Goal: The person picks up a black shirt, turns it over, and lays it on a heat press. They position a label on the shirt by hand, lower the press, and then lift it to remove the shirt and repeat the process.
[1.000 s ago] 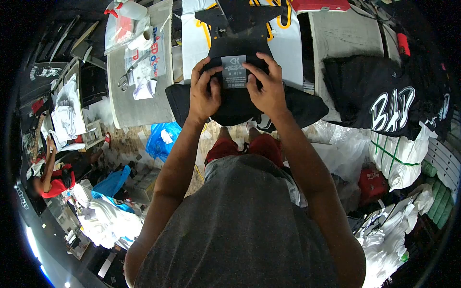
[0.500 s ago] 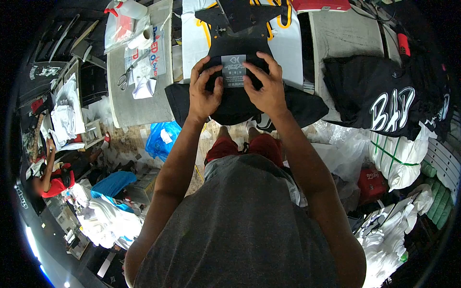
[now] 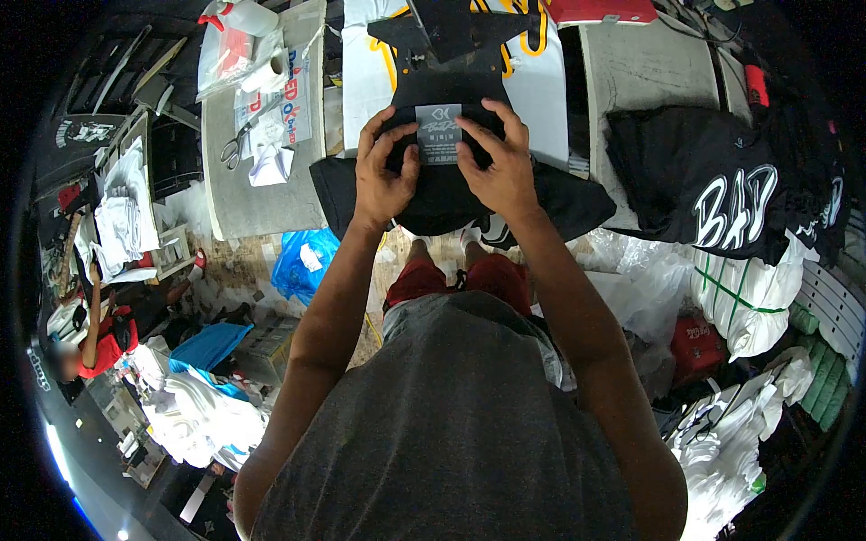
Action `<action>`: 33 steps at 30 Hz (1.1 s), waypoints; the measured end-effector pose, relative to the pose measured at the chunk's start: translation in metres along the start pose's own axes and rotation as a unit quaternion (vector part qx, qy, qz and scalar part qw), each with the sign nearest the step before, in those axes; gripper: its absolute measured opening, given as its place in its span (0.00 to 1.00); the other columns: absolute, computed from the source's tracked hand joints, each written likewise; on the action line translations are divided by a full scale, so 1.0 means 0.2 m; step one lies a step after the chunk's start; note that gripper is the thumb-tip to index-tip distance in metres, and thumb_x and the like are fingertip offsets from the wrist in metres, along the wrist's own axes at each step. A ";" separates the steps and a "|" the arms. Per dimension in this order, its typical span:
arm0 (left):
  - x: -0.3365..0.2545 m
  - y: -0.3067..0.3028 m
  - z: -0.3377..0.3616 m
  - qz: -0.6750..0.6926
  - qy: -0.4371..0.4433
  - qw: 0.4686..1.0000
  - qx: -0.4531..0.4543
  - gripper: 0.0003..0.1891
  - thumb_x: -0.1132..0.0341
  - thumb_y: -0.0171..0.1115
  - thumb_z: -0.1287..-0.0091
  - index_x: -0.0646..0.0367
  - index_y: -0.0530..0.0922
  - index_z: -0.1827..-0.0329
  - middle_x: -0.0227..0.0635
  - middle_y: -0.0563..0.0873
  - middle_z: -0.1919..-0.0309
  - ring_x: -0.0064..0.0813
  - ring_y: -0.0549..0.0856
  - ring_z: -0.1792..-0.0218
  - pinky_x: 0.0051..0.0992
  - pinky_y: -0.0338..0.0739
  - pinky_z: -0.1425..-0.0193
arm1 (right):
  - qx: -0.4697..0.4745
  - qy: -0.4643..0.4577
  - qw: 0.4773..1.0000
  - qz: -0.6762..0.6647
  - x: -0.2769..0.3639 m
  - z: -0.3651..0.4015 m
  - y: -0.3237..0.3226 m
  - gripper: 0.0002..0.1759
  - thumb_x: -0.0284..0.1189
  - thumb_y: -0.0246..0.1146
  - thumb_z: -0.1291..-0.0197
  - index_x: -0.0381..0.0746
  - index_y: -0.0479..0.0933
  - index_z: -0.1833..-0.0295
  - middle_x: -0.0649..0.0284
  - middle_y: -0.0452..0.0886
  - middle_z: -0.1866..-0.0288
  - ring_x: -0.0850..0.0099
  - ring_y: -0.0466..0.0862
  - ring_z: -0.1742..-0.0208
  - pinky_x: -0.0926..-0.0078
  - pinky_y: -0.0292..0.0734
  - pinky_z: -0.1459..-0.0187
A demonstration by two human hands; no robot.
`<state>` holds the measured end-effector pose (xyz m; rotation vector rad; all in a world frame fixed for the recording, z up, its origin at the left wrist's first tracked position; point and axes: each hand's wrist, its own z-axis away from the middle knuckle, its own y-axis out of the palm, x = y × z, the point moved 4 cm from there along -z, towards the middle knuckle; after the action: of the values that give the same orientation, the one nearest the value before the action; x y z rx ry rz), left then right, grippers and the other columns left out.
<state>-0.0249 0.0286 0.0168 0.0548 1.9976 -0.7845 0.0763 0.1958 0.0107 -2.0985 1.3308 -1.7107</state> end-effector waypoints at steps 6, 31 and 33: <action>0.00 0.00 0.00 -0.002 -0.003 1.000 -0.001 0.15 0.76 0.66 0.37 0.59 0.83 0.47 0.48 0.74 0.33 0.49 0.77 0.33 0.39 0.72 0.30 | -0.001 -0.001 1.000 0.004 0.00 0.00 0.00 0.24 0.27 0.72 0.45 0.50 0.84 0.41 0.57 0.69 0.30 0.54 0.70 0.31 0.57 0.70 0.32; 0.20 -0.75 0.60 0.022 -0.137 0.970 -0.197 0.07 0.71 0.59 0.26 0.61 0.81 0.50 0.44 0.76 0.37 0.36 0.82 0.43 0.32 0.84 0.48 | 0.002 0.007 0.994 0.105 0.56 -1.22 -0.94 0.43 0.60 0.47 0.27 0.39 0.59 0.20 0.46 0.82 0.42 0.58 0.82 0.44 0.67 0.71 0.37; 0.26 -0.79 0.75 -0.002 -0.208 0.962 -0.176 0.09 0.69 0.58 0.24 0.64 0.81 0.49 0.45 0.76 0.36 0.35 0.80 0.40 0.30 0.82 0.45 | 0.039 0.100 0.972 0.207 0.76 -1.04 -0.99 0.44 0.57 0.55 0.30 0.39 0.57 0.20 0.39 0.80 0.39 0.50 0.83 0.41 0.65 0.71 0.35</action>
<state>0.0077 -0.1931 0.0031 -0.2998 1.7022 -0.3899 0.0047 0.2966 0.3106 -1.4989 1.5879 -1.7807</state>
